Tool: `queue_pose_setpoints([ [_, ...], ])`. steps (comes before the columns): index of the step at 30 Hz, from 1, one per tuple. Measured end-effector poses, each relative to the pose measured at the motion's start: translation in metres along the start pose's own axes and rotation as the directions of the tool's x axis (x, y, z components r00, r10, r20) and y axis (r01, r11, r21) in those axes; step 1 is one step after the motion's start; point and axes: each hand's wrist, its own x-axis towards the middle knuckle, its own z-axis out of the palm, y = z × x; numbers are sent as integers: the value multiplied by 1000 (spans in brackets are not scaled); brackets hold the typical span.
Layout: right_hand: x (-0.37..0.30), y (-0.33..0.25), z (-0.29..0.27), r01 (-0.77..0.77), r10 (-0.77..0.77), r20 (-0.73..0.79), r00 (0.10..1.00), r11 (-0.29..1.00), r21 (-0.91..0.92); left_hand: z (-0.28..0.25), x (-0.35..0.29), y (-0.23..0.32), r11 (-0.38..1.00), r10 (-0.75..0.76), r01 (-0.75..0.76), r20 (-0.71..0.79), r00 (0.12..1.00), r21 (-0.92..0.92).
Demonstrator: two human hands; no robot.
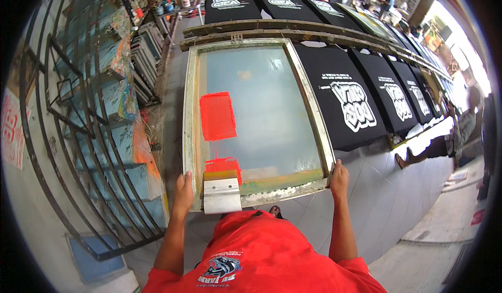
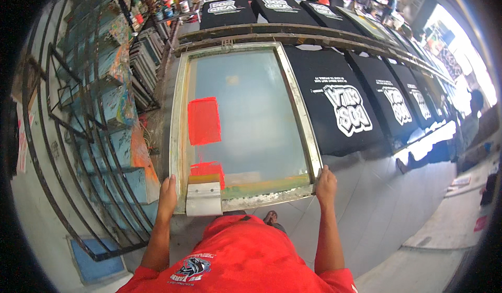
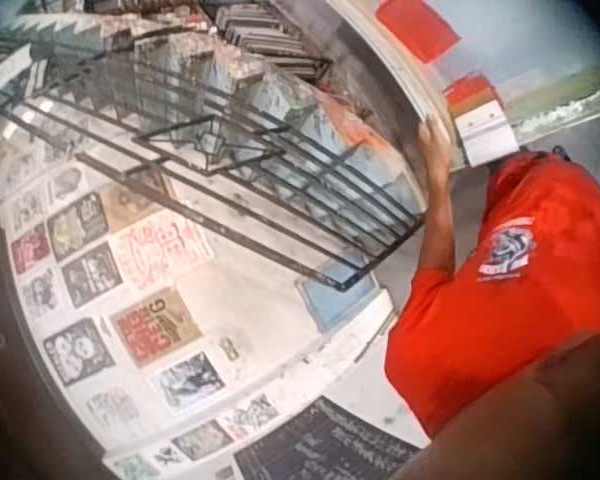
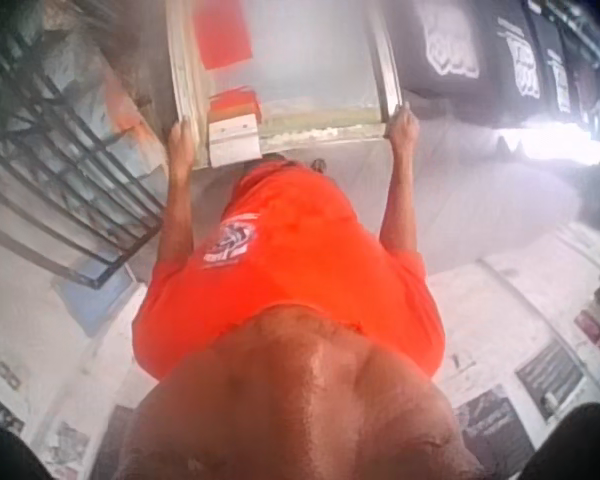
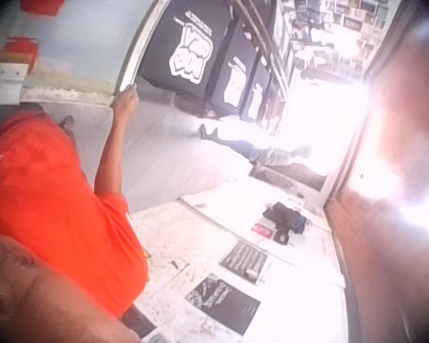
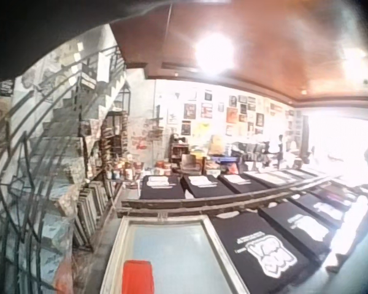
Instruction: The person performs screen printing on black shirts using red and yellow ink. They use a squeegee to pull ink across a screen over each shirt, moving down a long production table to repeat the process on multiple shirts.
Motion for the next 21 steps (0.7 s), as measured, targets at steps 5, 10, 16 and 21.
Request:
queue_pose_setpoints([
  [5,18,-19,9,-28,29,69,997,1000,-5,14,10,-27,1000,15,-16,-28,999,-16],
  [10,37,-16,27,-47,50,65,997,998,-45,21,57,-57,999,-36,36,-27,999,-3],
  [16,48,-28,36,-16,20,37,999,996,-90,26,78,-53,998,-43,45,-30,999,52],
  [21,60,-28,39,-68,75,64,995,991,-114,33,83,-48,997,-46,48,-34,998,53],
])
